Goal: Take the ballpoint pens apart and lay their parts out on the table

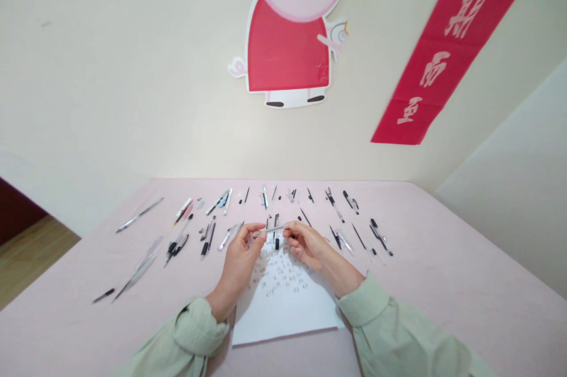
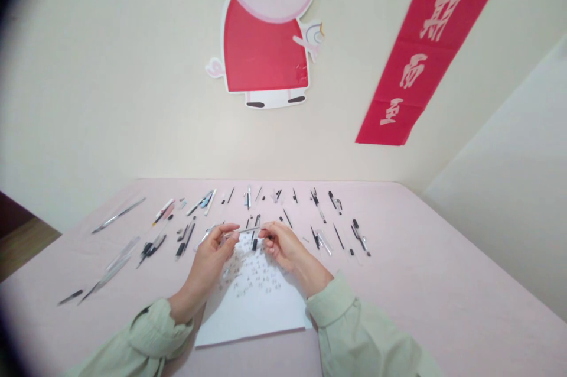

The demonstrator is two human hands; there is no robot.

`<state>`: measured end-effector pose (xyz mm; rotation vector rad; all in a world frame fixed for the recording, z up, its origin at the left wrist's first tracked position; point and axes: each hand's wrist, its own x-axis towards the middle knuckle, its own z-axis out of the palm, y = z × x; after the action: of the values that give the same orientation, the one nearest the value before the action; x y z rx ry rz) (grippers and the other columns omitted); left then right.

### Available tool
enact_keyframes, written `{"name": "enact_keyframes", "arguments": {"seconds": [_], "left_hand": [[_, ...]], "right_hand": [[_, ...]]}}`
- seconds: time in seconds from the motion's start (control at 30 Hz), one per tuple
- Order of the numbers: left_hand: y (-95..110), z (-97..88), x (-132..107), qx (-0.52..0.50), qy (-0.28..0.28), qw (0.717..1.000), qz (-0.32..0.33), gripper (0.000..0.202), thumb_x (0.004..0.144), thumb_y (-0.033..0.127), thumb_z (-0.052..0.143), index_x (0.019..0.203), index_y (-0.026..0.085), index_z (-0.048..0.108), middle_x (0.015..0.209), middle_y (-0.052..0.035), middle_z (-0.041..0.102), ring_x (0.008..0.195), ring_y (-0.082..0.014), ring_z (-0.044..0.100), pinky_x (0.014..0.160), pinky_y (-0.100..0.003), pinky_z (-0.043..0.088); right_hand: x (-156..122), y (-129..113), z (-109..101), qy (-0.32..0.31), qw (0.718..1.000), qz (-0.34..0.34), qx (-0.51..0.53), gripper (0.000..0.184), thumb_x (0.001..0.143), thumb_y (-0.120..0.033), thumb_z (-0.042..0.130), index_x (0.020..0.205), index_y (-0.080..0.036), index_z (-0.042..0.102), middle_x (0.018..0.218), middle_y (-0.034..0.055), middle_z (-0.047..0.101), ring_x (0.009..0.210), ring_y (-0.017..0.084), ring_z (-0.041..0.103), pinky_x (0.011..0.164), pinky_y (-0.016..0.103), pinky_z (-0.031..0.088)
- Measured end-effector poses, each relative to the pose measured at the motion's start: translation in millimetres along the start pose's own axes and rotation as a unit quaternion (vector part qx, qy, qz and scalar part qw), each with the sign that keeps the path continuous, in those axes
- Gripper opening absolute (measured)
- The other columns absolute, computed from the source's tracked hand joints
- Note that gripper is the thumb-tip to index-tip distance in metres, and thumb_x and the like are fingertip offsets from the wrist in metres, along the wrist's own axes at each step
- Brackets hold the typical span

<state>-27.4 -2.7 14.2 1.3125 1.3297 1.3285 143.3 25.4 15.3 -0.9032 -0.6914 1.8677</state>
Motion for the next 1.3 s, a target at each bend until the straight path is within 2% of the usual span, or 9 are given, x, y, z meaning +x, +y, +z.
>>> {"name": "enact_keyframes", "arguments": {"seconds": [0.1,0.2,0.37,0.57,0.73,0.87,0.97,1.07,1.3], "left_hand": [[11,-2.7,2,-0.032,-0.002,0.999,0.000,0.039,0.075,0.049,0.061,0.098,0.017,0.064,0.068,0.0021,0.059,0.047,-0.0076,0.041,0.045,-0.022,0.031],[20,-6.3,6,-0.058,0.013,0.998,0.002,0.040,0.075,0.051,0.061,0.095,0.016,0.064,0.067,0.0024,0.057,0.045,-0.0059,0.037,0.042,-0.021,0.027],[26,-16.5,18,-0.089,0.051,0.995,-0.001,0.041,0.076,0.053,0.062,0.090,0.015,0.062,0.063,0.0038,0.051,0.046,-0.0051,0.037,0.042,-0.018,0.026],[22,-34.9,34,-0.147,0.139,0.979,0.037,0.029,0.084,0.047,0.053,0.083,0.018,0.057,0.059,0.0069,0.045,0.045,-0.0049,0.037,0.041,-0.016,0.027],[21,-38.2,41,-0.256,0.172,0.949,-0.060,0.024,0.087,0.033,0.048,0.069,0.018,0.051,0.054,0.0065,0.045,0.041,-0.0045,0.039,0.040,-0.015,0.028],[21,-23.2,34,-0.329,0.148,0.909,-0.211,0.026,0.090,0.024,0.042,0.067,0.016,0.050,0.058,0.0032,0.051,0.043,-0.0045,0.045,0.041,-0.015,0.031],[19,-9.6,22,-0.330,0.089,0.896,-0.284,0.019,0.088,0.019,0.047,0.072,0.014,0.055,0.057,0.0024,0.052,0.044,-0.0051,0.047,0.042,-0.015,0.033],[15,-1.6,12,-0.327,0.033,0.903,-0.275,0.011,0.084,0.018,0.054,0.075,0.012,0.059,0.057,0.0033,0.051,0.045,-0.0048,0.046,0.042,-0.015,0.033],[10,-1.7,9,-0.315,0.004,0.917,-0.245,0.022,0.083,0.028,0.057,0.067,0.013,0.058,0.050,0.0058,0.046,0.040,-0.0035,0.039,0.038,-0.013,0.029]], "right_hand": [[-2,1,2,-0.063,0.996,0.062,0.008,0.012,0.071,-0.022,0.068,0.073,-0.014,0.060,0.065,-0.0018,0.058,0.041,0.001,0.033,0.035,0.012,0.021],[-5,3,3,-0.107,0.991,0.083,-0.004,0.012,0.075,-0.024,0.067,0.077,-0.013,0.061,0.065,-0.0018,0.057,0.041,0.001,0.031,0.034,0.012,0.019],[-6,2,0,-0.109,0.991,0.082,-0.012,0.013,0.078,-0.025,0.066,0.077,-0.014,0.058,0.062,-0.0034,0.052,0.040,0.000,0.027,0.034,0.011,0.015],[-4,-2,-4,-0.113,0.987,0.098,-0.055,0.013,0.077,-0.023,0.065,0.082,-0.014,0.057,0.056,-0.0062,0.045,0.039,0.001,0.025,0.034,0.012,0.013],[-1,-2,-6,-0.080,0.993,0.072,-0.041,0.009,0.077,-0.021,0.062,0.082,-0.017,0.056,0.053,-0.0066,0.043,0.038,0.002,0.027,0.034,0.014,0.014],[-2,1,-1,-0.015,1.000,0.007,-0.019,0.013,0.075,-0.021,0.062,0.086,-0.018,0.057,0.058,-0.0052,0.049,0.040,0.002,0.030,0.036,0.013,0.017],[-6,6,9,0.007,0.999,-0.035,-0.041,0.016,0.072,-0.022,0.061,0.086,-0.018,0.056,0.062,-0.0041,0.054,0.042,0.003,0.034,0.037,0.014,0.021],[-11,14,22,0.005,0.993,-0.051,-0.106,0.017,0.071,-0.026,0.060,0.084,-0.019,0.053,0.065,-0.0031,0.058,0.042,0.004,0.037,0.037,0.015,0.023],[-23,23,39,-0.048,0.975,-0.027,-0.216,0.017,0.073,-0.032,0.056,0.084,-0.020,0.050,0.059,-0.0042,0.060,0.035,0.004,0.030,0.034,0.017,0.018]]}}
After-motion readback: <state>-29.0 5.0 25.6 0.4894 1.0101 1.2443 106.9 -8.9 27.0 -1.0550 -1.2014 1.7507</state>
